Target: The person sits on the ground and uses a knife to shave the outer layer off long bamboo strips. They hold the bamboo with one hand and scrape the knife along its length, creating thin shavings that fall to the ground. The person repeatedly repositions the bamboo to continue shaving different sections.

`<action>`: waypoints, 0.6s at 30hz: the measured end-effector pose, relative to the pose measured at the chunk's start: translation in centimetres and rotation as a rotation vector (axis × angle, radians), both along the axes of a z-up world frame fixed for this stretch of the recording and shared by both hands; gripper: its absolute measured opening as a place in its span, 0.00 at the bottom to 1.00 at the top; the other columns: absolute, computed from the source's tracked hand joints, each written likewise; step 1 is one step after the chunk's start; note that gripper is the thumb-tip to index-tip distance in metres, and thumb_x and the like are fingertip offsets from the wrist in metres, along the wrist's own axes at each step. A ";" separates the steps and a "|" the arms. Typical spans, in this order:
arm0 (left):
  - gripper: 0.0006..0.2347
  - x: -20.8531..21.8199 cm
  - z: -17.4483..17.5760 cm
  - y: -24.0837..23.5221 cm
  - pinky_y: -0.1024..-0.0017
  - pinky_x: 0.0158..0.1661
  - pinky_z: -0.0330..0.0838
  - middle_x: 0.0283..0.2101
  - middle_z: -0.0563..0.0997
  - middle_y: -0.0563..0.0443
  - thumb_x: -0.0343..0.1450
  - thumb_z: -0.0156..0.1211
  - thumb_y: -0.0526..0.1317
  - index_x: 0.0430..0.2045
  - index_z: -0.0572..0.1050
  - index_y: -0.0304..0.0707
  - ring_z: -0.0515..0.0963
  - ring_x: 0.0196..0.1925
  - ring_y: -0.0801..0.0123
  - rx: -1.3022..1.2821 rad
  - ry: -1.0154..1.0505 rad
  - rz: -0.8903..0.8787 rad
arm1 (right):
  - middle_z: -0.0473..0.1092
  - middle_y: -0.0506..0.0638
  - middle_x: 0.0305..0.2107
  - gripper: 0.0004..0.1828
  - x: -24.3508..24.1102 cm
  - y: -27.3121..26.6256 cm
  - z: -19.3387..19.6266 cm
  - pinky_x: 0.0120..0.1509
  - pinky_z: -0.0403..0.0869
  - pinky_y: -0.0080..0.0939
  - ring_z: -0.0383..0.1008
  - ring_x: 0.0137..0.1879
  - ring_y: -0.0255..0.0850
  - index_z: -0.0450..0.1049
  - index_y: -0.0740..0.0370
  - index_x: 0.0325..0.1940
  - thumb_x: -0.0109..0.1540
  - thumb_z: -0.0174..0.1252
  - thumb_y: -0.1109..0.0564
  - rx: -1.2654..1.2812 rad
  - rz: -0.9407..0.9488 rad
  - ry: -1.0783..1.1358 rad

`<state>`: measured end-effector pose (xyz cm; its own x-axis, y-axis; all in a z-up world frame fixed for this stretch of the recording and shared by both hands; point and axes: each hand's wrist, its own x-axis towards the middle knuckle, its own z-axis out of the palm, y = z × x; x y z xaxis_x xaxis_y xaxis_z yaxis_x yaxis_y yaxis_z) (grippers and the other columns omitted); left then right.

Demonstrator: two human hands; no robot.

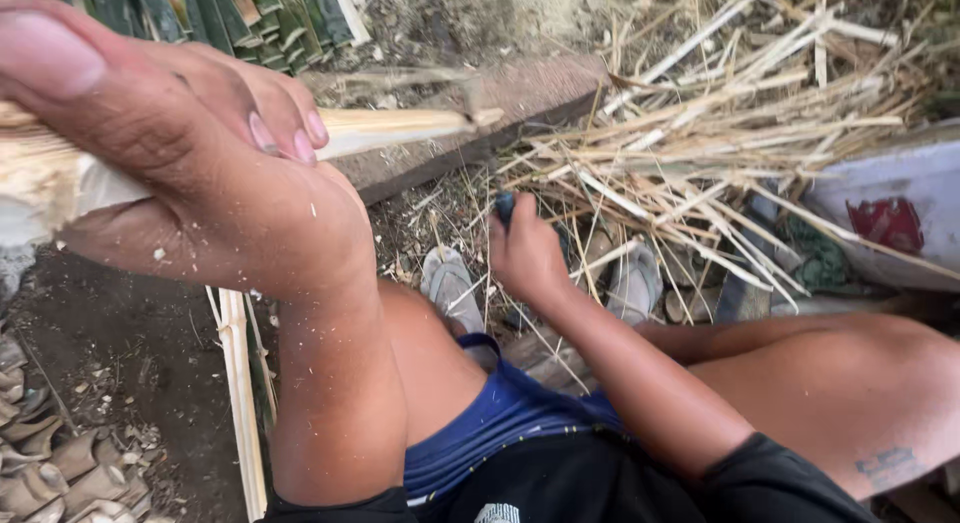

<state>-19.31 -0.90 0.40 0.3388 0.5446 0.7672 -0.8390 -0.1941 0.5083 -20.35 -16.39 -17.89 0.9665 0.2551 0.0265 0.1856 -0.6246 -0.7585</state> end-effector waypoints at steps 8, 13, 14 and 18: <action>0.08 4.1 -1.4 0.2 0.73 0.18 0.63 0.20 0.65 0.51 0.83 0.52 0.43 0.42 0.65 0.39 0.64 0.14 0.71 -0.065 0.030 0.068 | 0.73 0.70 0.24 0.21 1.0 0.4 -6.0 0.34 0.72 0.64 0.76 0.32 0.70 0.59 0.71 0.53 0.66 0.56 0.54 0.060 0.015 -0.041; 0.09 5.3 -5.8 2.3 0.74 0.16 0.59 0.19 0.62 0.50 0.85 0.49 0.43 0.41 0.64 0.37 0.60 0.13 0.73 0.015 0.062 0.152 | 0.73 0.69 0.25 0.15 3.5 1.0 -7.2 0.32 0.72 0.62 0.76 0.30 0.68 0.61 0.68 0.51 0.68 0.55 0.56 0.012 -0.011 0.008; 0.09 4.8 -6.6 2.7 0.73 0.17 0.60 0.19 0.62 0.48 0.85 0.48 0.43 0.42 0.64 0.37 0.61 0.13 0.72 0.025 0.092 0.150 | 0.73 0.69 0.24 0.17 3.1 1.3 -7.5 0.32 0.72 0.62 0.76 0.30 0.68 0.61 0.69 0.52 0.67 0.56 0.56 0.043 0.017 -0.059; 0.11 3.5 -6.1 2.8 0.72 0.20 0.62 0.20 0.62 0.47 0.86 0.48 0.45 0.41 0.61 0.37 0.63 0.14 0.70 0.015 0.182 0.135 | 0.73 0.69 0.25 0.18 3.5 1.1 -9.6 0.32 0.73 0.62 0.76 0.31 0.69 0.60 0.70 0.51 0.67 0.56 0.54 -0.001 -0.022 -0.016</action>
